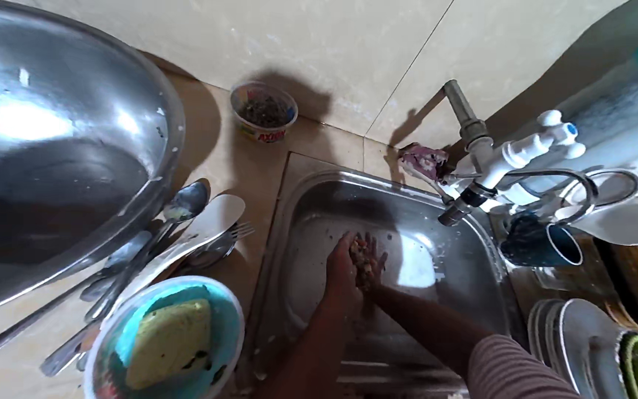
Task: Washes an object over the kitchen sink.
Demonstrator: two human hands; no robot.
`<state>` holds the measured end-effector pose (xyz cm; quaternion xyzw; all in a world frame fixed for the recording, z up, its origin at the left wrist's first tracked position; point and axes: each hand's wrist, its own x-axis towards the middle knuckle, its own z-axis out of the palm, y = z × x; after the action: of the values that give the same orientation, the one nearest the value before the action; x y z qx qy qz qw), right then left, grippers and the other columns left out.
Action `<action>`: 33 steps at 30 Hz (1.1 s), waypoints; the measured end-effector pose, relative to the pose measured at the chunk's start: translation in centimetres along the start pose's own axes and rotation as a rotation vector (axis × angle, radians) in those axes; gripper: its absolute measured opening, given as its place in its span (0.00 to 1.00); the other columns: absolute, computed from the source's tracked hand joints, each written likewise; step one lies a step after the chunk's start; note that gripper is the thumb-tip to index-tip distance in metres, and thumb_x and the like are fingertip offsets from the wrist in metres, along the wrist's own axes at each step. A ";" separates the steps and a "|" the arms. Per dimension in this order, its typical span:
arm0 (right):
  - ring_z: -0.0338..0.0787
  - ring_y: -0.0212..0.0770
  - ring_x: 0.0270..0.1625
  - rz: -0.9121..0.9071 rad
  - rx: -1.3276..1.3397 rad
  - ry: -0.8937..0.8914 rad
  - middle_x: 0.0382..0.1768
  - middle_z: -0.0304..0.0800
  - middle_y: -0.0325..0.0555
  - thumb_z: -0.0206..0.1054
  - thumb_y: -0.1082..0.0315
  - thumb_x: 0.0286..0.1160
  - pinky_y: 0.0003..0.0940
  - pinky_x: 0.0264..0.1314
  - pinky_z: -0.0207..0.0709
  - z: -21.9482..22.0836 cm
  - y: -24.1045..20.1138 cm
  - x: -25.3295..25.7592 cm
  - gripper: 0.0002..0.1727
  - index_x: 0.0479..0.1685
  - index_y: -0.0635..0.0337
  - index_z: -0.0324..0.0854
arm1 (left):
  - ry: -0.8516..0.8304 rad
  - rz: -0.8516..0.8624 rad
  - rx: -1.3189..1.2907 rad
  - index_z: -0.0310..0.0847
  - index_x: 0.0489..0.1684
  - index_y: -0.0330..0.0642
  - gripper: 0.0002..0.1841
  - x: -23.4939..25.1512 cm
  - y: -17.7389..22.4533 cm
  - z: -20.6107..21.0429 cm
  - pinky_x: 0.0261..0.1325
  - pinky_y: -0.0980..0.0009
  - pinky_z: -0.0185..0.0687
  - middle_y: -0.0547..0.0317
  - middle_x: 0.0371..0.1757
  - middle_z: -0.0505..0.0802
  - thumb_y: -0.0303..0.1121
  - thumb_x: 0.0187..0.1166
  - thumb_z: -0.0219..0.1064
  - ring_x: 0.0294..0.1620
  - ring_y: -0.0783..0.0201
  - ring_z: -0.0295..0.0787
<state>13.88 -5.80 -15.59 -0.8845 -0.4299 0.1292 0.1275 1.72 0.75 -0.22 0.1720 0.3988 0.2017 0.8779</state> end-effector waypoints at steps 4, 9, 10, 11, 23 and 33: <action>0.34 0.67 0.96 -0.010 -0.009 -0.021 0.94 0.35 0.66 0.45 0.50 0.88 0.80 0.87 0.21 -0.6 -0.9 -0.7 0.41 0.95 0.64 0.42 | 0.015 0.006 0.005 0.76 0.37 0.40 0.22 -0.1 0.0 -0.1 0.18 0.75 0.77 0.57 0.24 0.83 0.45 0.95 0.44 0.17 0.67 0.80; 0.39 0.60 0.96 0.043 0.074 -0.257 0.95 0.39 0.58 0.43 0.57 0.94 0.69 0.92 0.31 -4.2 0.6 1.2 0.34 0.95 0.59 0.46 | 0.040 0.038 0.047 0.77 0.42 0.40 0.22 -0.2 0.5 -0.4 0.18 0.75 0.76 0.57 0.27 0.84 0.45 0.96 0.43 0.18 0.67 0.81; 0.50 0.60 0.94 0.052 0.119 -0.203 0.93 0.50 0.60 0.42 0.59 0.94 0.68 0.92 0.40 -4.9 2.0 1.2 0.31 0.93 0.61 0.54 | 0.047 0.031 0.042 0.77 0.41 0.40 0.22 -0.2 0.6 -0.3 0.18 0.76 0.76 0.57 0.27 0.85 0.45 0.95 0.43 0.18 0.67 0.81; 0.57 0.61 0.92 0.084 0.110 -0.122 0.90 0.57 0.61 0.41 0.60 0.93 0.66 0.90 0.46 -5.5 3.5 1.1 0.30 0.91 0.62 0.58 | 0.050 0.023 0.039 0.78 0.41 0.40 0.21 -0.1 0.7 -0.2 0.18 0.76 0.76 0.57 0.28 0.85 0.45 0.95 0.44 0.18 0.67 0.81; 0.42 0.67 0.95 0.316 -0.004 0.040 0.93 0.46 0.67 0.43 0.63 0.93 0.70 0.92 0.35 -1.3 3.8 3.9 0.30 0.91 0.67 0.55 | 0.024 -0.023 0.048 0.78 0.42 0.41 0.21 0.1 0.5 -0.2 0.18 0.76 0.75 0.57 0.29 0.84 0.46 0.95 0.45 0.19 0.67 0.81; 0.48 0.64 0.94 -0.180 -0.205 -0.300 0.93 0.51 0.60 0.49 0.57 0.90 0.74 0.89 0.31 -2.8 -0.3 -1.3 0.34 0.93 0.63 0.53 | 0.030 0.006 0.006 0.78 0.42 0.40 0.20 0.2 0.5 -0.3 0.18 0.74 0.77 0.57 0.27 0.84 0.45 0.95 0.47 0.19 0.67 0.81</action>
<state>13.83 -7.01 -12.77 -0.8215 -0.5324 0.2032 -0.0175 1.48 1.36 -0.33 0.1724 0.4121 0.2056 0.8707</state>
